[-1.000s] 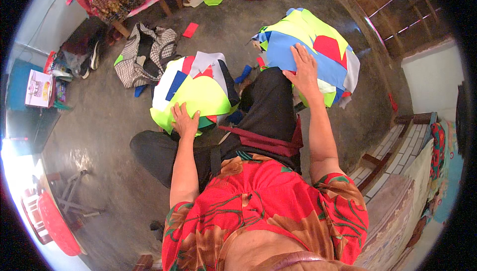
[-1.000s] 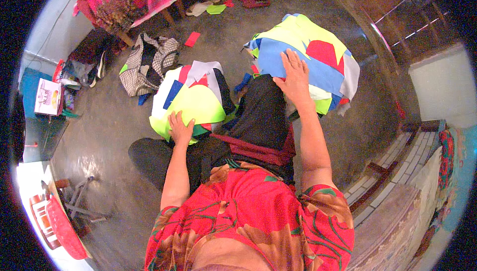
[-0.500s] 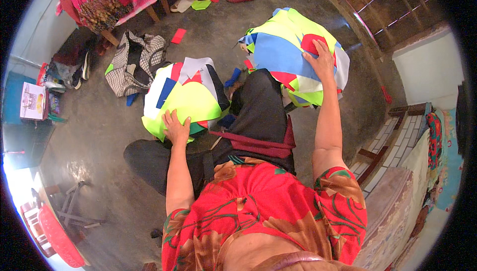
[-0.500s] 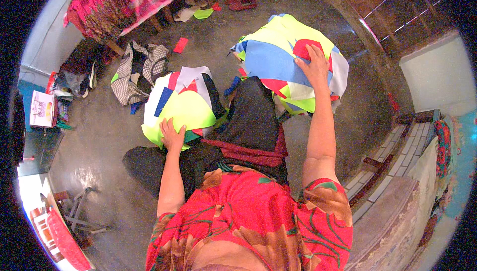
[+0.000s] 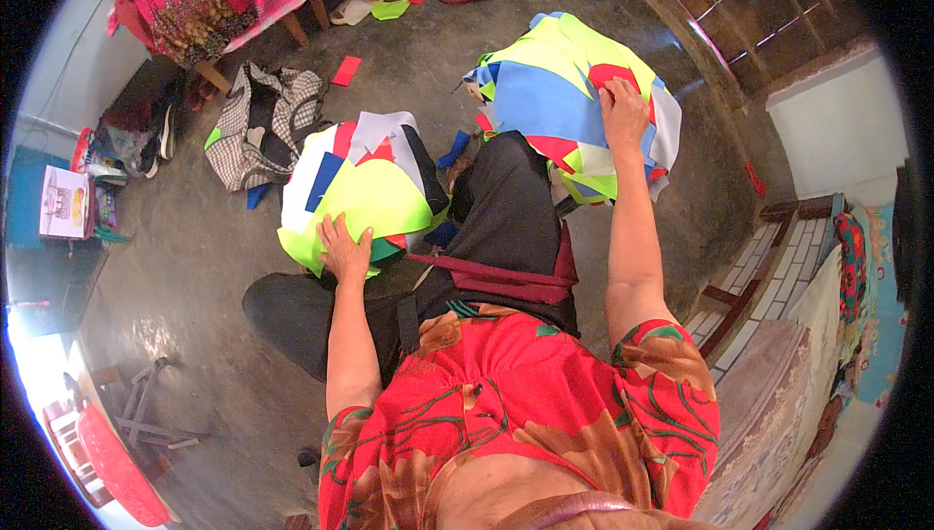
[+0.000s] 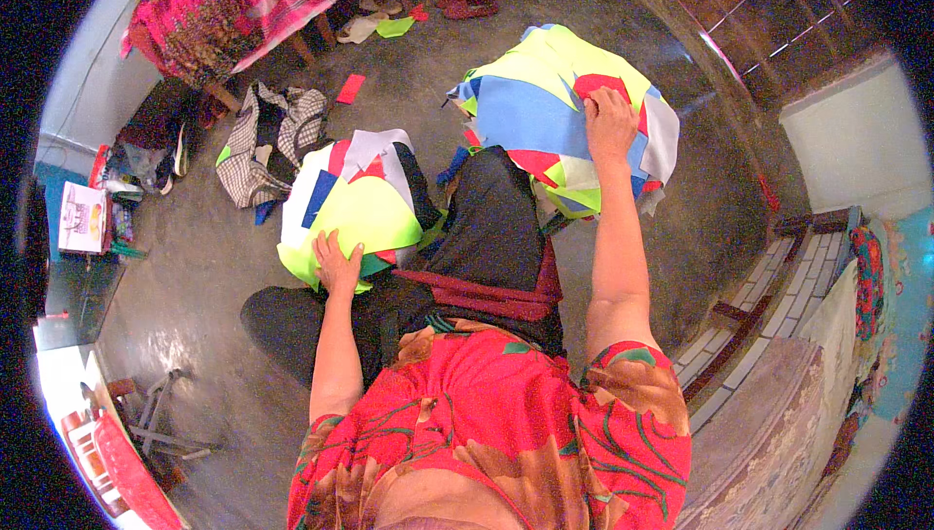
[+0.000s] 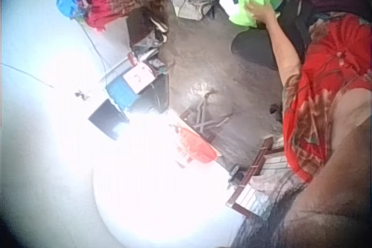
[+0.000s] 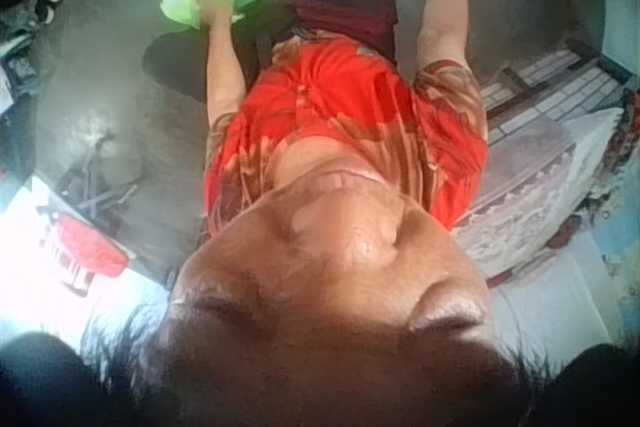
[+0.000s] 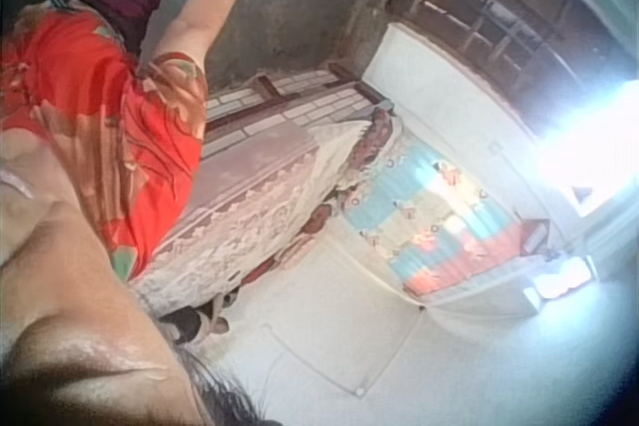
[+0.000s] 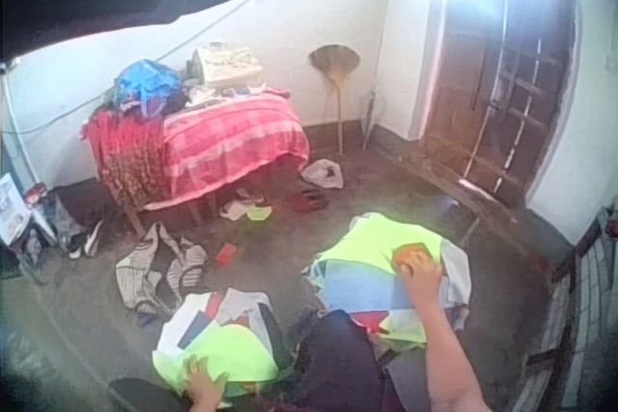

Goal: The person sits on the floor and sorts colorful fabric pieces by picking them up one at a time from a pile and placing them onto a growing stack on their lap. The person handles various colors including green, blue, red, white, and black, arranging them in layers.

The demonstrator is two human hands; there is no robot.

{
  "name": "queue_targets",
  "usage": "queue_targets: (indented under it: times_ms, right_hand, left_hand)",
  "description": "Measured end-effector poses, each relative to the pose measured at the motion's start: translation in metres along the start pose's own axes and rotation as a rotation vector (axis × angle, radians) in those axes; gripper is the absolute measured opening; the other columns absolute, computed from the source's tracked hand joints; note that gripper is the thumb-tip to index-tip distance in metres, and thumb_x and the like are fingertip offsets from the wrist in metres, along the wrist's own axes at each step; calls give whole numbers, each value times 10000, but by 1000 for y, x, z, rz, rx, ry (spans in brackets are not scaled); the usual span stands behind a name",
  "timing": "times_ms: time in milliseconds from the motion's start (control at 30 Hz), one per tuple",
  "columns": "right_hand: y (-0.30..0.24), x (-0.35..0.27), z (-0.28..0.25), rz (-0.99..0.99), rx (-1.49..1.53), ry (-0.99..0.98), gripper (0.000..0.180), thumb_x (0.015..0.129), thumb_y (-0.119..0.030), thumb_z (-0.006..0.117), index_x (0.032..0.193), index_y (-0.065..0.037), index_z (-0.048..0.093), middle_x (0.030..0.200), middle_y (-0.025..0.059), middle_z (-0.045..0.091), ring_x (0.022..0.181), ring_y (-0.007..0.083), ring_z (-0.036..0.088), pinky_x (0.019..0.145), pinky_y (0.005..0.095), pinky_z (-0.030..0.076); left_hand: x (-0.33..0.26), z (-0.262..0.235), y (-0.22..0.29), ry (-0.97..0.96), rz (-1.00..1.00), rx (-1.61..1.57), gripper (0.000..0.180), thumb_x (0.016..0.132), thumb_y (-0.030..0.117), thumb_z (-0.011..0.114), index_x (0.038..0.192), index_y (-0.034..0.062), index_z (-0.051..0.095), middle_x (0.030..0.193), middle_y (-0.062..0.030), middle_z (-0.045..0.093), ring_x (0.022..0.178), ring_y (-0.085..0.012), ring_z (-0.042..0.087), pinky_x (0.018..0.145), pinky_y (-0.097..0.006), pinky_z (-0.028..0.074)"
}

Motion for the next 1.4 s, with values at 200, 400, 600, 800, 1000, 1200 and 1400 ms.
queue_targets:
  times_ms: [200, 400, 600, 800, 1000, 1200, 1400]
  right_hand:
    - [15, -3, 4, 191, 258, 146, 154, 824, -201, 609, 915, -77, 620, 927, 69, 642, 860, 242, 595, 749, 354, 445]
    - [-7, 13, -33, 446, 994, 236, 114, 901, -155, 553, 951, -58, 586, 874, 3, 612, 773, 107, 540, 712, 241, 426]
    - [-97, -8, -40, 554, 2059, -121, 149, 931, -104, 486, 1052, -40, 544, 1028, 51, 610, 929, 147, 595, 840, 300, 474]
    - [-206, -108, 15, 695, 1985, -830, 186, 924, -134, 491, 1066, -39, 565, 1044, 50, 622, 969, 152, 593, 862, 288, 457]
    - [-255, -169, 22, 289, 1637, -1299, 181, 919, -181, 506, 976, -19, 564, 889, -5, 562, 824, 79, 501, 772, 243, 418]
    - [-249, -174, 43, 373, 1568, -1336, 167, 916, -171, 504, 967, -24, 564, 883, 2, 562, 805, 86, 505, 735, 241, 425]
    - [-246, -168, 41, 427, 1465, -1249, 152, 916, -167, 506, 993, -36, 513, 894, 51, 588, 814, 123, 555, 720, 260, 449]
  left_hand:
    - [0, -1, 4, -2, -4, 9, 651, 809, 408, 628, 1327, 124, 356, 1452, -94, 205, 1361, -294, 157, 942, -631, 302]
    - [2, 0, 2, 10, -5, 13, 654, 801, 405, 638, 1323, 123, 363, 1442, -94, 217, 1355, -294, 172, 938, -631, 306]
    - [2, -7, 5, -14, -38, -46, 629, 785, 380, 653, 1302, 125, 400, 1449, -109, 217, 1361, -300, 168, 987, -608, 272]
    - [-5, -28, 16, 288, 220, -357, 594, 751, 352, 689, 1211, 29, 494, 1367, -179, 359, 1266, -355, 342, 1033, -459, 280]
    - [-26, -16, 36, -393, 191, -1288, 530, 787, 282, 692, 1201, 14, 500, 1165, -111, 541, 1097, -177, 492, 937, -304, 383]
    - [-35, -21, 57, -495, 242, -1092, 388, 799, 235, 681, 1088, -5, 581, 947, -32, 622, 863, -115, 563, 804, -269, 453]
    - [-15, -15, 35, -193, 128, -1173, 236, 829, 122, 633, 1015, -15, 581, 884, -31, 616, 785, -95, 543, 714, -265, 458]
Point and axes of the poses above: each hand's wrist, its own x-axis towards the middle knuckle, its own z-axis out of the palm, y = z × x, the point moved 3 cm from there along x, towards the middle knuckle
